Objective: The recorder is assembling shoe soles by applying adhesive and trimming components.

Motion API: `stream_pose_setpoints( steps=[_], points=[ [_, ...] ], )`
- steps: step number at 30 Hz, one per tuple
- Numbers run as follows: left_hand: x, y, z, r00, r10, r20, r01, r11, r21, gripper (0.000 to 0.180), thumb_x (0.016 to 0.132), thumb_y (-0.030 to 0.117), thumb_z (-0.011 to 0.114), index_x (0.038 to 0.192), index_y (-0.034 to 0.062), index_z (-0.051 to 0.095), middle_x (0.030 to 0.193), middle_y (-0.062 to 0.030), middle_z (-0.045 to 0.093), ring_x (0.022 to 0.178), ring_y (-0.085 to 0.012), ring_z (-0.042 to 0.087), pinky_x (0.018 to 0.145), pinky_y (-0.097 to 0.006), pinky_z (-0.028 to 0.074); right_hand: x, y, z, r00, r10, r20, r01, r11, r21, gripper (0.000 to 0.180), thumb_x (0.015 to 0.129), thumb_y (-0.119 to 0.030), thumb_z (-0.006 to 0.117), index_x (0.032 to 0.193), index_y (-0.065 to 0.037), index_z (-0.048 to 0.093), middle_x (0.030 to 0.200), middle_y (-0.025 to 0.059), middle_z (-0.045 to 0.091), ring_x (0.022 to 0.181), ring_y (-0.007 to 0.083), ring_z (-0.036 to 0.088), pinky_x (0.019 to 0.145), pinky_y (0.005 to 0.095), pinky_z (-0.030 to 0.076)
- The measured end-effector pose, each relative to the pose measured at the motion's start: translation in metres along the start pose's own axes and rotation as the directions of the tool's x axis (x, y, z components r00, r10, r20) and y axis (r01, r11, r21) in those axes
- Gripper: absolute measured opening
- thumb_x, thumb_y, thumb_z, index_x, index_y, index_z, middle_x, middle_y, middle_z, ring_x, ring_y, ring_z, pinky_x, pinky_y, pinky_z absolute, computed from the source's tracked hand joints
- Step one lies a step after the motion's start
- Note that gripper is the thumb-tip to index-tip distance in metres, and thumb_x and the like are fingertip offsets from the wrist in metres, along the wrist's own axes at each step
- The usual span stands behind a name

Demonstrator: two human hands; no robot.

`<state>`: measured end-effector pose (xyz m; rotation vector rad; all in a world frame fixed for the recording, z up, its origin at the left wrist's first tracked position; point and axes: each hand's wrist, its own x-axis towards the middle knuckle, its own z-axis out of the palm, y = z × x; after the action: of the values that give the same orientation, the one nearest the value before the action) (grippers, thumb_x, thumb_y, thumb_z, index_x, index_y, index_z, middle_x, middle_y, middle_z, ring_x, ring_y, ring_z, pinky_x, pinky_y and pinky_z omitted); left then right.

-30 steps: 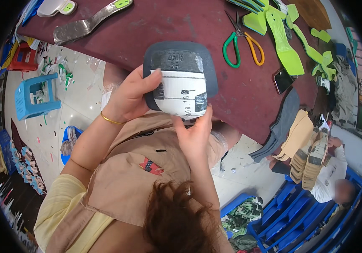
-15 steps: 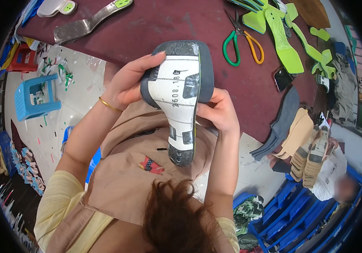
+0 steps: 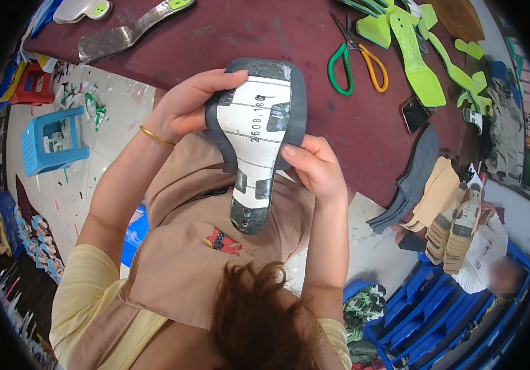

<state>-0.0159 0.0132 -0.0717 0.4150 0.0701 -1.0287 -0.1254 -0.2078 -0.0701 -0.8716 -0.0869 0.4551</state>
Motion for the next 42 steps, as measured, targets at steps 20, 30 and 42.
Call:
stream_pose_setpoints(
  steps=[20, 30, 42],
  points=[
    [-0.006, -0.006, 0.010, 0.989, 0.143, 0.036, -0.147, 0.927, 0.344, 0.047, 0.090, 0.030, 0.061, 0.126, 0.0015, 0.048, 0.116, -0.0084, 0.060, 0.108, -0.0159, 0.057, 0.092, -0.033, 0.047, -0.004, 0.003, 0.027, 0.948, -0.160, -0.277, 0.134, 0.985, -0.109, 0.030, 0.094, -0.013, 0.052, 0.116, 0.008, 0.058, 0.112, 0.0114, 0.063, 0.102, 0.0145, 0.058, 0.090, 0.0295, 0.043],
    [-0.026, -0.049, 0.018, 0.970, 0.235, -0.067, -0.211, 0.943, 0.259, 0.049, 0.081, 0.022, 0.072, 0.122, 0.0023, 0.053, 0.114, -0.0076, 0.061, 0.107, -0.0178, 0.057, 0.092, -0.033, 0.045, -0.004, 0.001, 0.026, 0.892, -0.136, -0.431, 0.034, 0.971, -0.238, 0.029, 0.093, -0.016, 0.057, 0.114, 0.005, 0.060, 0.102, 0.0080, 0.066, 0.090, 0.0107, 0.061, 0.081, 0.0253, 0.048],
    [-0.023, -0.037, 0.008, 0.993, 0.014, -0.114, -0.003, 0.995, 0.102, 0.039, 0.090, 0.025, 0.061, 0.119, 0.0001, 0.055, 0.113, -0.0071, 0.062, 0.103, -0.0163, 0.060, 0.090, -0.034, 0.048, -0.010, 0.013, 0.000, 0.955, 0.015, -0.296, -0.014, 1.000, 0.007, 0.033, 0.093, -0.017, 0.057, 0.115, 0.006, 0.057, 0.105, 0.0125, 0.065, 0.092, 0.0161, 0.063, 0.080, 0.0291, 0.051]
  ],
)
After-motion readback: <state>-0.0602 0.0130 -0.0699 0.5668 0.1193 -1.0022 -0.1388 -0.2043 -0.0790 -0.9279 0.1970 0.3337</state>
